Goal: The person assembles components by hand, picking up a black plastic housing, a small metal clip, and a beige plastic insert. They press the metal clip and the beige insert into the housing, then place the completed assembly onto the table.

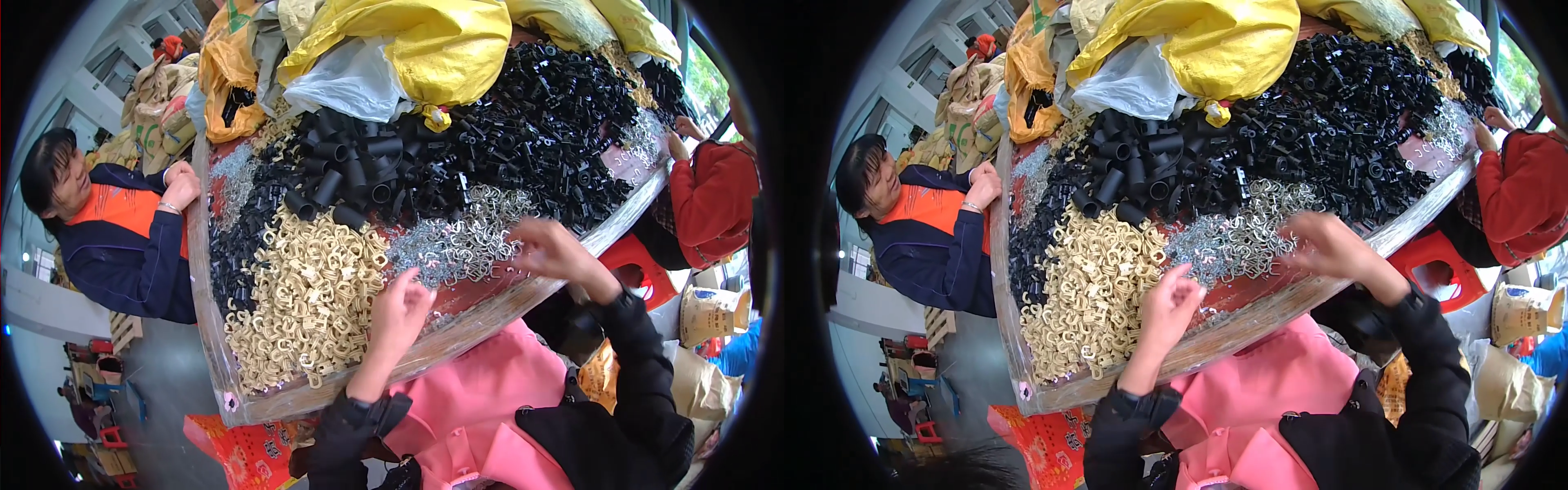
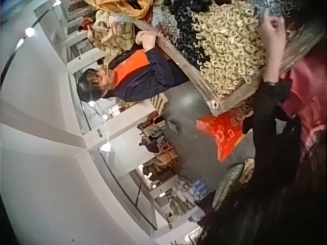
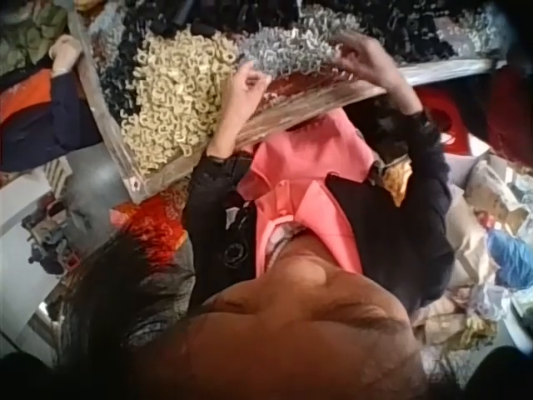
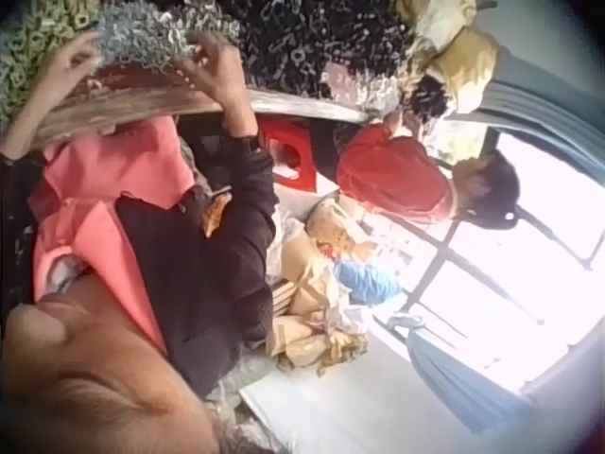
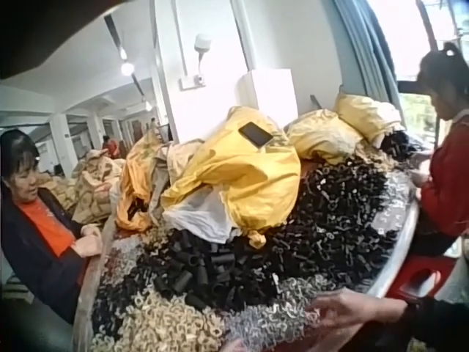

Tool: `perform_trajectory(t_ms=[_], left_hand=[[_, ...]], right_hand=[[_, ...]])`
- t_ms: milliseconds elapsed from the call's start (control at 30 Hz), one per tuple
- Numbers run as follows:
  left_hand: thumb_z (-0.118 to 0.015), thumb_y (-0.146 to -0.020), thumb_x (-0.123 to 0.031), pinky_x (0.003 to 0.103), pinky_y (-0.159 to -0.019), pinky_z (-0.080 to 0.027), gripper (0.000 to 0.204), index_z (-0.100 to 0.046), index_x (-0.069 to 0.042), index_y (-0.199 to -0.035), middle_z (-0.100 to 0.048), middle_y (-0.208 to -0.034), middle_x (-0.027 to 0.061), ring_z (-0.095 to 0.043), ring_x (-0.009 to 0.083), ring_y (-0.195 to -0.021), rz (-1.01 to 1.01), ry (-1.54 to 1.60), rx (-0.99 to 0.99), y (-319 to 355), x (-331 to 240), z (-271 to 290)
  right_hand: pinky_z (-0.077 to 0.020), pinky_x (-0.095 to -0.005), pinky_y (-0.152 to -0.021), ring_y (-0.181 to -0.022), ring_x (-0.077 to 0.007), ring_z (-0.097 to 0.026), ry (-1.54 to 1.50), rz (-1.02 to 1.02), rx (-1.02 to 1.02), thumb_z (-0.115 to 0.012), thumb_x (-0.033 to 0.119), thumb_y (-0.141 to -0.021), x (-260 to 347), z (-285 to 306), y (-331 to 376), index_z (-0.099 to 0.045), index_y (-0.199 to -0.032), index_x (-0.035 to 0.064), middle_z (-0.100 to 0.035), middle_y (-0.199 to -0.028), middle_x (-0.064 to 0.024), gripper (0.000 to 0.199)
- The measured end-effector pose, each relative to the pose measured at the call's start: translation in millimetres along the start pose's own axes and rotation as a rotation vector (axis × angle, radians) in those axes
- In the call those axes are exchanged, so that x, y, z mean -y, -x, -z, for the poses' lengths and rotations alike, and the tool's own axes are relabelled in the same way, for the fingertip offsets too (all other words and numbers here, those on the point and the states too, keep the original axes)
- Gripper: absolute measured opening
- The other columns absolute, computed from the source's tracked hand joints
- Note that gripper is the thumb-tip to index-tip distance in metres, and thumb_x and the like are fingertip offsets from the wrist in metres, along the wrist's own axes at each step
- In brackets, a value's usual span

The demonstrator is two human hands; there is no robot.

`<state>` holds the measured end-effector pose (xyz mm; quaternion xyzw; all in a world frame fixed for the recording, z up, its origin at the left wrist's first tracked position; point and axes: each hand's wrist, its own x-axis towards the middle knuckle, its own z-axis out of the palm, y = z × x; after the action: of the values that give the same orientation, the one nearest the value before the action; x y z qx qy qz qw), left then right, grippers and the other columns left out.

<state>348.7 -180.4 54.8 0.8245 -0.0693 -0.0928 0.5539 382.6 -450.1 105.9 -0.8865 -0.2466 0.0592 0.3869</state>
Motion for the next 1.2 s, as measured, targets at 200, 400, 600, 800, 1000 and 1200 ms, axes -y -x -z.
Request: perform_trajectory(t_ms=[200, 400, 600, 800, 1000, 1200], left_hand=[[-0.061, -0.071, -0.012, 0.033, -0.07, -0.046, 0.043, -0.046, 0.0, -0.11, -0.055, -0.091, 0.0131, -0.056, 0.0271, -0.08, -0.327, -0.669, -0.133, -53, -24, -5], [-0.061, -0.07, -0.009, 0.036, -0.076, -0.044, 0.047, -0.043, 0.0, -0.113, -0.047, -0.108, 0.0164, -0.052, 0.0328, -0.09, -0.506, -0.607, -0.217, -55, -24, -8], [-0.06, -0.07, -0.009, 0.037, -0.083, -0.04, 0.048, -0.042, 0.001, -0.114, -0.044, -0.111, 0.0177, -0.049, 0.0343, -0.096, -0.494, -0.531, -0.171, -64, -16, -19], [-0.061, -0.071, -0.011, 0.034, -0.079, -0.043, 0.045, -0.045, 0.001, -0.111, -0.048, -0.108, 0.0168, -0.052, 0.0302, -0.092, -0.456, -0.49, -0.175, -53, -18, -13], [-0.056, -0.077, -0.011, 0.027, -0.069, -0.046, 0.04, -0.044, 0.002, -0.112, -0.052, -0.102, 0.0153, -0.056, 0.0235, -0.083, -0.29, -0.054, -0.173, -43, -22, -17], [-0.05, -0.082, -0.009, 0.025, -0.064, -0.047, 0.033, -0.043, -0.001, -0.114, -0.055, -0.096, 0.0103, -0.057, 0.0177, -0.079, -0.116, 0.487, -0.168, -22, -10, -1]], right_hand=[[-0.0454, -0.0365, -0.058, -0.065, -0.0282, -0.057, 0.457, 0.039, -0.373, -0.058, 0.019, -0.071, -43, -46, -96, -0.047, -0.107, 0.0077, -0.051, -0.08, -0.0132, 0.039], [-0.0459, -0.0371, -0.057, -0.069, -0.0285, -0.056, 0.341, 0.173, -0.328, -0.056, 0.016, -0.07, -43, -51, -88, -0.047, -0.103, 0.009, -0.051, -0.088, -0.0115, 0.034], [-0.046, -0.037, -0.055, -0.066, -0.0285, -0.056, 0.5, 0.249, -0.453, -0.057, 0.015, -0.07, -33, -51, -97, -0.049, -0.098, 0.0086, -0.051, -0.087, -0.0085, 0.03], [-0.0466, -0.0321, -0.056, -0.064, -0.0239, -0.057, 0.514, 0.111, -0.224, -0.059, 0.015, -0.071, -38, -46, -103, -0.048, -0.102, 0.0081, -0.054, -0.088, -0.0067, 0.034], [-0.0436, -0.0252, -0.052, -0.061, -0.009, -0.053, -0.452, -0.098, -0.121, -0.058, 0.012, -0.077, 17, -65, -73, -0.048, -0.102, 0.0042, -0.055, -0.08, -0.0025, 0.028], [-0.0435, -0.0263, -0.051, -0.056, -0.0123, -0.053, -1.005, -0.186, 0.047, -0.058, 0.009, -0.077, 42, -73, -56, -0.052, -0.094, 0.0023, -0.055, -0.078, -0.004, 0.02]])
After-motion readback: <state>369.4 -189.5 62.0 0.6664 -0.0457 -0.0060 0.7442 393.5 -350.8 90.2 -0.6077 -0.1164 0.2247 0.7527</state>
